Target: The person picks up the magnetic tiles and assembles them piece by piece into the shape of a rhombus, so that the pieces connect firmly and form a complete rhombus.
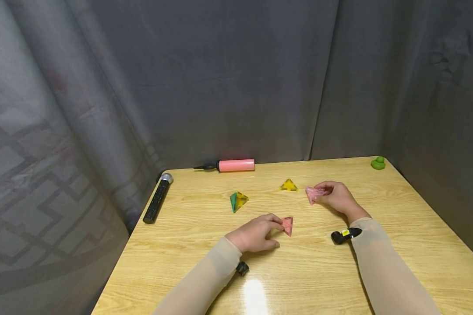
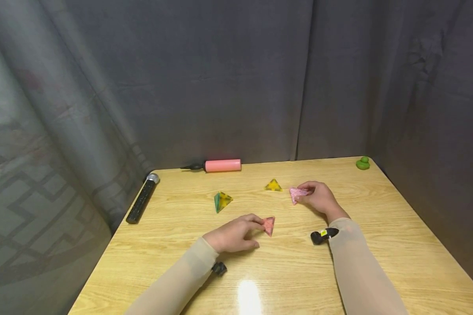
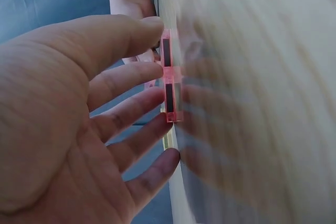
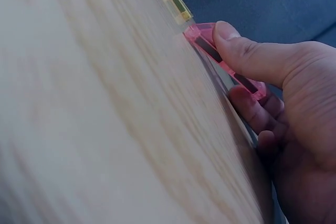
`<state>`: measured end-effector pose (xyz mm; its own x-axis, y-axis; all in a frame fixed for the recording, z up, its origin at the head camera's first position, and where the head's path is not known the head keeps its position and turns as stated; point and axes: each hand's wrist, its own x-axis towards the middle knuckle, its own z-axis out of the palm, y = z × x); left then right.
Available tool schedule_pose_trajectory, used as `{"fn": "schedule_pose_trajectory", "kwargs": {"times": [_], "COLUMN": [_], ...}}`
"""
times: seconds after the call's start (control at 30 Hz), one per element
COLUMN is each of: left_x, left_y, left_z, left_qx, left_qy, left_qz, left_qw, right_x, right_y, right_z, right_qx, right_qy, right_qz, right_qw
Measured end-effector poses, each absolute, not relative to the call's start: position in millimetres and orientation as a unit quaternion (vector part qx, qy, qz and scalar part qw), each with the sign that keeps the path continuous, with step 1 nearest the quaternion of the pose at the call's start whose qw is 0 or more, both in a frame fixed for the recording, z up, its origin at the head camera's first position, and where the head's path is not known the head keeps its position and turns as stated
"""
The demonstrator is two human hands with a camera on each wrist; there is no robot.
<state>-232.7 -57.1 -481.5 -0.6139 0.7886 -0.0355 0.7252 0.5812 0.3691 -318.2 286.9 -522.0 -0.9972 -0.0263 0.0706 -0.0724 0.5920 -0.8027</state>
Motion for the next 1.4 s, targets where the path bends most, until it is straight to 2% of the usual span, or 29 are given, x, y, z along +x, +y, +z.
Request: {"fn": "schedule_pose_trajectory", "kwargs": {"times": [0.6,0.9,1.4], "left_x": [-237,-243,-248], "left_y": [-65,-69,-74], "left_z": [-481,-484,-488], "left_qx": [0.403,0.395,0.375], "left_qy": [0.892,0.897,0.900], "left_qz": [0.180,0.182,0.198], "left_qw": [0.097,0.077,0.102], "right_x": [-316,-317,-316], "right_y": [291,292,291], "right_z": [-523,-523,-523], "right_qx": [0.035,0.035,0.009], "right_qy": [-0.874,-0.850,-0.858], "right_qz": [0.481,0.518,0.503], "right_qw": [0.064,0.090,0.107]}}
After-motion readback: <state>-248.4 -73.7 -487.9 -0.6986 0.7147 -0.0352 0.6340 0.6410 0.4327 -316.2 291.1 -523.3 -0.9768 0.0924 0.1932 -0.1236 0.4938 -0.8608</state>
